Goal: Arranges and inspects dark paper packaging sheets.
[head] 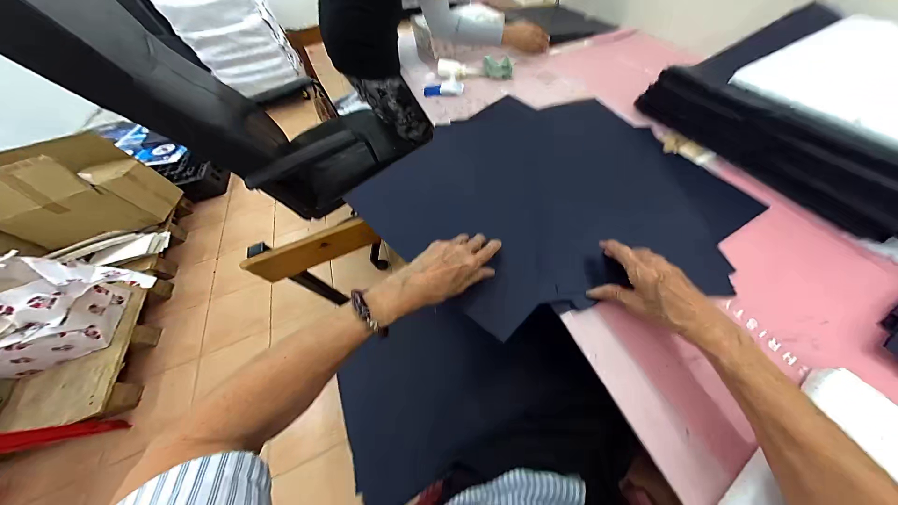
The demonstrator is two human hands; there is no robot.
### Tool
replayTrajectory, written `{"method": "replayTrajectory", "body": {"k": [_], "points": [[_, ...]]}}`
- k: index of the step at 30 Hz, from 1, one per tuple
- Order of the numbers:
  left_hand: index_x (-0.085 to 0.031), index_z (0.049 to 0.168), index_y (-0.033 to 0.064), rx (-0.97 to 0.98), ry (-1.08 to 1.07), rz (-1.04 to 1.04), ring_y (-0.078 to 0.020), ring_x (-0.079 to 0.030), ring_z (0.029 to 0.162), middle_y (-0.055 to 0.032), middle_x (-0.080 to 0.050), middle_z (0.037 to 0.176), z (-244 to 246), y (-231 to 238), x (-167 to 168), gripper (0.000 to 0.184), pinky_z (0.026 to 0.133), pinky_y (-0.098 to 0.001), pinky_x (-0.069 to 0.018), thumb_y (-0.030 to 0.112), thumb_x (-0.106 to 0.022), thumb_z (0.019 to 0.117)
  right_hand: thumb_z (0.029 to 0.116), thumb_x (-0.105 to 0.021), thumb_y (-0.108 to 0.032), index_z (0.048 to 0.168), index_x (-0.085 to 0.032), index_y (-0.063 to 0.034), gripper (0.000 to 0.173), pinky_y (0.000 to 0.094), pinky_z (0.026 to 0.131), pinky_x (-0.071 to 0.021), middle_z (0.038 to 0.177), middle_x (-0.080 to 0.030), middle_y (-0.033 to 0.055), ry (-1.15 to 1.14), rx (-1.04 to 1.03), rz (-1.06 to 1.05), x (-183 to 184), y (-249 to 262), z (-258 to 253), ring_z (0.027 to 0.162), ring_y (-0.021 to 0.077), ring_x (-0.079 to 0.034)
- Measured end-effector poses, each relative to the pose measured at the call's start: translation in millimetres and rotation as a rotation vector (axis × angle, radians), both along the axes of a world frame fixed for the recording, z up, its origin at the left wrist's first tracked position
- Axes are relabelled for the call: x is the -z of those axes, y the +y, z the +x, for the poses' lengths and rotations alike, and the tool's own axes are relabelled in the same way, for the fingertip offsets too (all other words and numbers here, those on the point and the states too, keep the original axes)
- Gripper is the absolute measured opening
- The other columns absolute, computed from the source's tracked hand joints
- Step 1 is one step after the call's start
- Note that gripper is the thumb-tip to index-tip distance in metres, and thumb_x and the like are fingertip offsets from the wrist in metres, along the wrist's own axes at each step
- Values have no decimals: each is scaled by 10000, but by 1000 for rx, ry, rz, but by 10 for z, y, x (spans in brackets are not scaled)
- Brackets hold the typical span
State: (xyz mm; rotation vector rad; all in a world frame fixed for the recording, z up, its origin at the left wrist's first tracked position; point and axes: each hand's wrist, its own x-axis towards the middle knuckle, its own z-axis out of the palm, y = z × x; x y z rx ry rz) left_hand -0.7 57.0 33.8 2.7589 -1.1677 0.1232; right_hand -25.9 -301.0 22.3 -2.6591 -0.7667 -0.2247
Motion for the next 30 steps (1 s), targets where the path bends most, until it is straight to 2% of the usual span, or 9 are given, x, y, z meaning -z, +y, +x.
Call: {"method": "replayTrajectory", "body": {"k": [3, 10, 14, 16, 19, 21, 25, 28, 30], "points": [[-456, 1507, -3, 46, 85, 45, -496, -547, 1298, -295, -543, 1427, -72, -8, -45, 742, 979, -668, -479, 524, -561, 996, 994, -648, -400, 1439, -543, 13, 616, 653, 960, -490, 1301, -637, 288, 2, -54, -109, -25, 8, -63, 1182, 498, -623], [-469, 1478, -41, 59, 87, 62, -487, -586, 1244, -304, -570, 1377, -118, -29, -95, 733, 988, -618, -485, 518, -541, 1008, 1104, -398, -282, 1390, -539, 77, 480, 644, 927, -514, 1226, -663, 322, -12, -129, -56, -205, -55, 1, 1070, 516, -678], [-531, 1410, -63, 70, -5, 32, -457, -666, 1090, -290, -632, 1261, -154, -53, -196, 528, 887, -576, -536, 330, -514, 1059, 1121, -368, -298, 1196, -601, 82, 453, 611, 646, -507, 873, -665, 305, -138, -7, -49, -351, 9, -23, 725, 498, -672], [-551, 1394, -63, 85, -46, 10, -443, -679, 1084, -286, -648, 1250, -177, -48, -214, 623, 870, -563, -549, 448, -510, 1039, 1123, -370, -325, 1133, -601, 77, 463, 595, 594, -473, 764, -627, 283, -205, 87, -10, -395, 47, -25, 664, 477, -647], [-504, 1447, -49, 84, -59, 29, -459, -626, 1213, -291, -614, 1340, -222, -84, -213, 788, 975, -615, -495, 583, -535, 977, 1125, -365, -336, 1072, -600, 81, 482, 555, 588, -451, 736, -611, 258, -303, 197, 30, -518, 110, 2, 659, 430, -639], [-546, 1395, -62, 109, -78, 43, -468, -651, 1147, -294, -640, 1277, -201, -107, -175, 669, 921, -625, -509, 474, -569, 996, 1124, -364, -349, 1042, -596, 81, 495, 540, 578, -435, 722, -598, 244, -340, 225, 40, -619, 124, 43, 646, 415, -625], [-628, 1273, -58, 168, -111, 78, -416, -706, 956, -246, -686, 1112, -169, -83, -112, 479, 746, -535, -568, 350, -523, 1046, 1125, -356, -348, 1027, -591, 76, 495, 535, 589, -425, 729, -589, 237, -364, 243, 56, -762, 125, 74, 654, 402, -616], [-656, 1072, -62, 234, -251, 57, -374, -699, 752, -232, -679, 980, -159, -56, -46, 248, 526, -449, -521, 108, -476, 1049, 1125, -355, -348, 1024, -591, 77, 497, 534, 591, -428, 728, -587, 233, -372, 237, 74, -794, 113, 88, 657, 394, -613], [-637, 1049, -83, 244, -347, 23, -360, -690, 702, -243, -669, 957, -175, -52, -79, 189, 495, -424, -510, -3, -471, 1007, 1126, -358, -347, 1016, -591, 75, 494, 529, 590, -424, 723, -584, 229, -375, 239, 84, -780, 123, 90, 650, 388, -607]]}}
